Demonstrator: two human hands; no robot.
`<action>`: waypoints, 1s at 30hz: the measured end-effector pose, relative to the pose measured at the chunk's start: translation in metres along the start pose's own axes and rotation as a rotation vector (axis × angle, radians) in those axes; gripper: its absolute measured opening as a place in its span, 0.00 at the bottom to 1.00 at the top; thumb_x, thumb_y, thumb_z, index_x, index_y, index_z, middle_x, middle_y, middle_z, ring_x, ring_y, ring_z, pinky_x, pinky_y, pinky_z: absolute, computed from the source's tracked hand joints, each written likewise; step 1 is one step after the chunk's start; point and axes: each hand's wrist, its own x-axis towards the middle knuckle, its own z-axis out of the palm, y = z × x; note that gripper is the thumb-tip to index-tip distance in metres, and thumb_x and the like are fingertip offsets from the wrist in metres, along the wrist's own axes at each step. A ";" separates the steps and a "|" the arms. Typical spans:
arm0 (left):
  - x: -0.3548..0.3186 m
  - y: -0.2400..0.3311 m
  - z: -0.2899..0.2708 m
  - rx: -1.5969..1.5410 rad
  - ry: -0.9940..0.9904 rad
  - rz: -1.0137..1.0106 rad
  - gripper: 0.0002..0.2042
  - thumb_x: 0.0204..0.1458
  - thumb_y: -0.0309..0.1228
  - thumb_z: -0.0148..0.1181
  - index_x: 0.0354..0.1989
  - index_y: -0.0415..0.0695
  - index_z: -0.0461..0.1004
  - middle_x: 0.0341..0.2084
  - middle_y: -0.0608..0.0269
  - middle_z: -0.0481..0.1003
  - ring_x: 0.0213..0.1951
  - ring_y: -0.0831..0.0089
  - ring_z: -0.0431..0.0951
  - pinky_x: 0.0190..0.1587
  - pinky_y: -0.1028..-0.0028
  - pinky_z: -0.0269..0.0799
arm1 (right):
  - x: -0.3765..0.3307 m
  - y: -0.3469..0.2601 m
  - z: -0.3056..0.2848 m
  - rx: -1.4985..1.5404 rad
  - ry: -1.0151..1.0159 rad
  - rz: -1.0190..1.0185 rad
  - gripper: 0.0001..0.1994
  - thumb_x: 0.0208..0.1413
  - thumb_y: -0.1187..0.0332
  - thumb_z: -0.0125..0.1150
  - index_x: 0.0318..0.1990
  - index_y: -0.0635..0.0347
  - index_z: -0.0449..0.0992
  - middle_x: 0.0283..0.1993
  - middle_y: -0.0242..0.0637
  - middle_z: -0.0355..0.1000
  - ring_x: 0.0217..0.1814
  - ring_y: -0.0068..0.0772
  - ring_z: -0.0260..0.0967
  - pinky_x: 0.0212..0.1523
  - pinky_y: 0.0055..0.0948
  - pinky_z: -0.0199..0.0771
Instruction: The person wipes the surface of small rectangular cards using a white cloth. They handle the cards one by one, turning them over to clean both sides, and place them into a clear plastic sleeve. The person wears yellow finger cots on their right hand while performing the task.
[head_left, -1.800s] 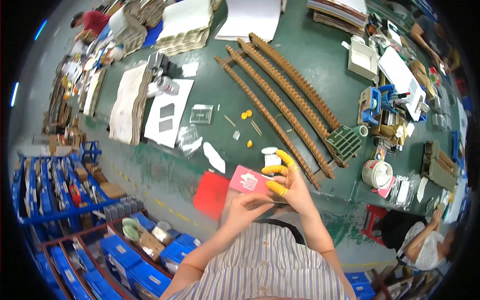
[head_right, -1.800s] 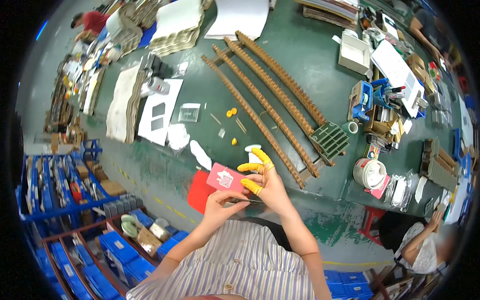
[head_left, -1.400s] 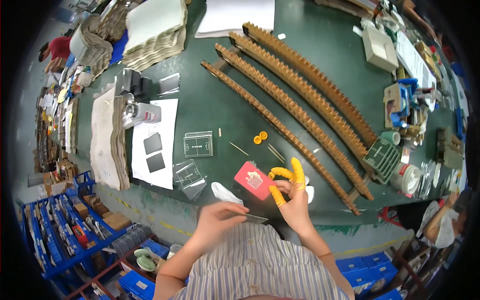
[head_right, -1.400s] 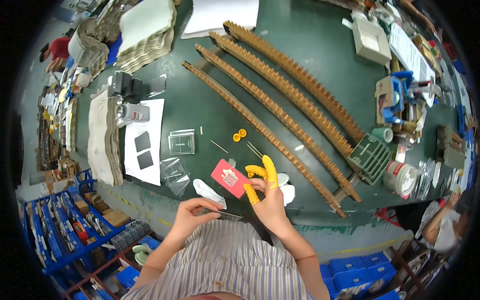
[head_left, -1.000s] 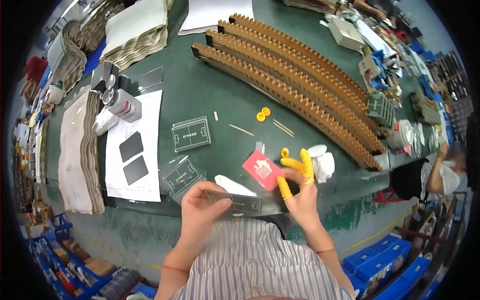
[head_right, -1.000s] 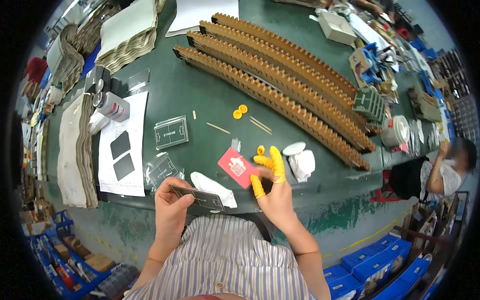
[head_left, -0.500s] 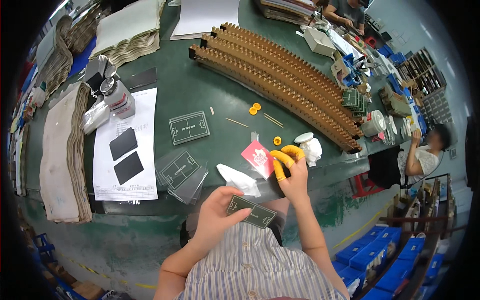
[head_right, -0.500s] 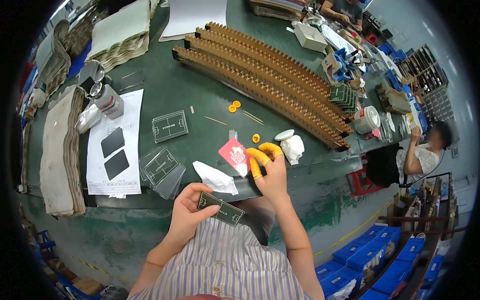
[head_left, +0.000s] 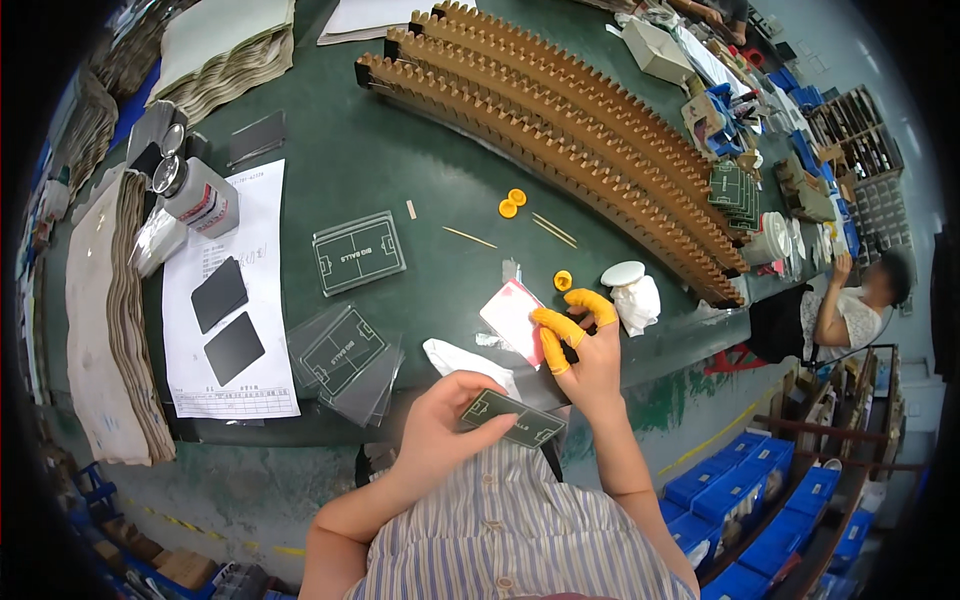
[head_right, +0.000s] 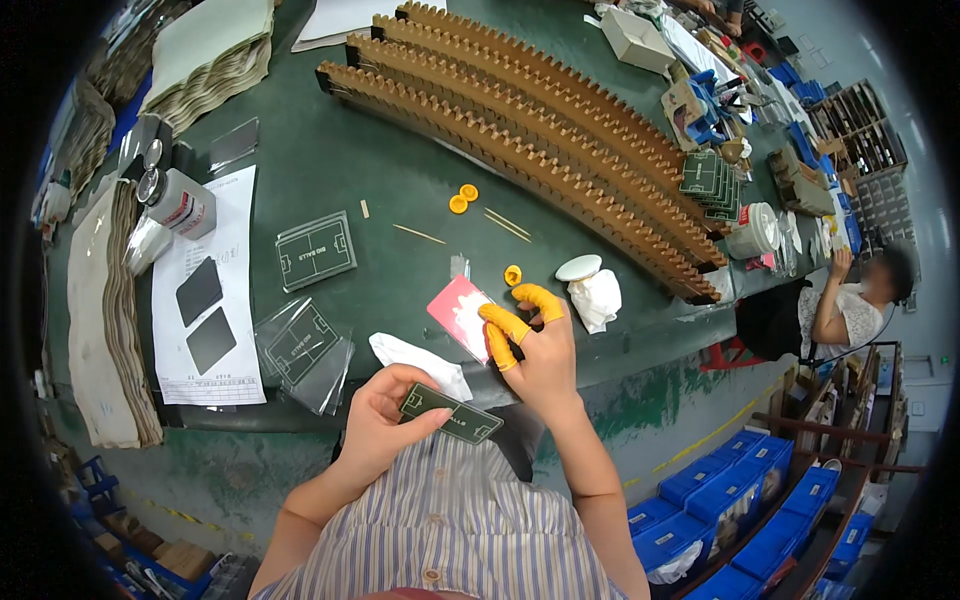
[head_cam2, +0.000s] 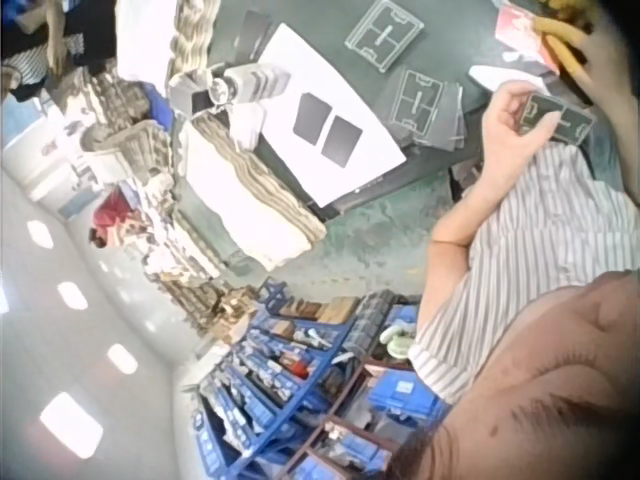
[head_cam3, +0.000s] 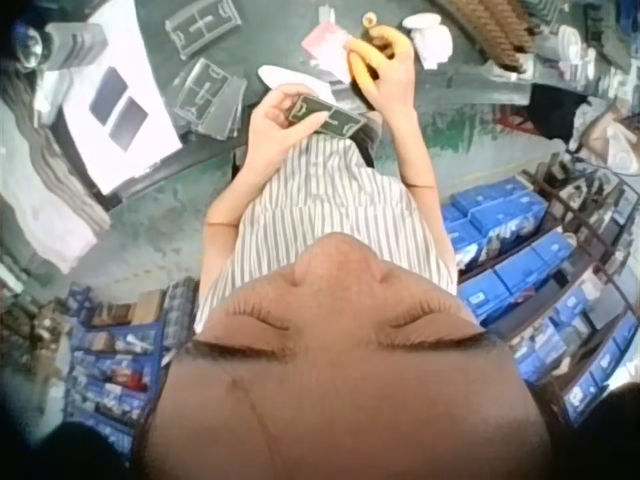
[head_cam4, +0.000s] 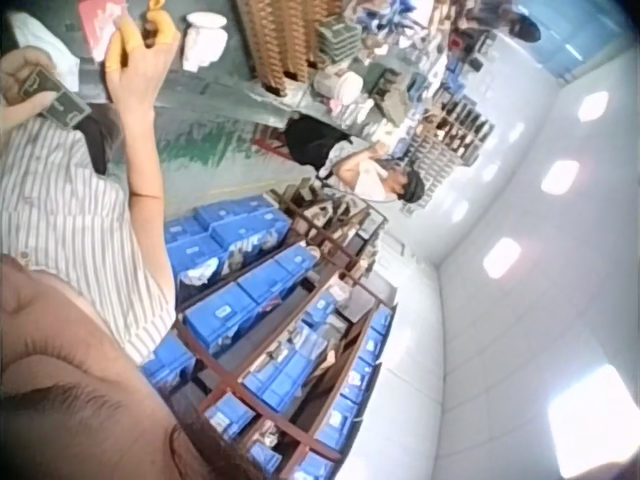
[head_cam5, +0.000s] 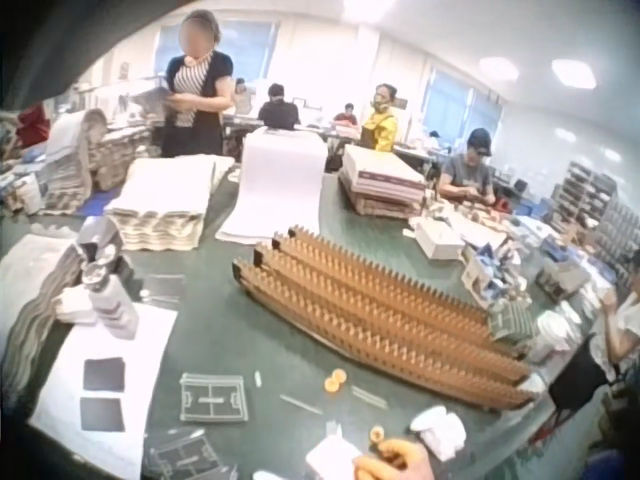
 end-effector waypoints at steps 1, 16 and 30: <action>0.001 -0.002 0.000 0.014 0.003 0.003 0.14 0.44 0.14 0.62 0.39 0.38 0.69 0.35 0.62 0.74 0.40 0.78 0.74 0.43 0.79 0.69 | 0.000 0.001 0.000 -0.003 0.004 -0.009 0.12 0.43 0.71 0.66 0.40 0.51 0.81 0.45 0.40 0.66 0.41 0.38 0.64 0.36 0.30 0.65; -0.004 -0.009 -0.008 0.210 -0.008 0.424 0.13 0.41 0.14 0.63 0.36 0.40 0.73 0.34 0.59 0.78 0.39 0.71 0.77 0.43 0.75 0.70 | 0.000 0.001 0.001 -0.024 0.026 -0.012 0.15 0.44 0.73 0.66 0.42 0.50 0.80 0.47 0.39 0.66 0.40 0.37 0.64 0.37 0.30 0.66; -0.003 -0.010 0.003 0.189 0.083 0.440 0.13 0.42 0.09 0.60 0.32 0.38 0.68 0.29 0.53 0.77 0.36 0.67 0.76 0.39 0.71 0.75 | -0.041 -0.024 -0.030 1.481 0.232 0.523 0.19 0.59 0.66 0.50 0.56 0.64 0.65 0.42 0.37 0.66 0.41 0.27 0.59 0.41 0.26 0.58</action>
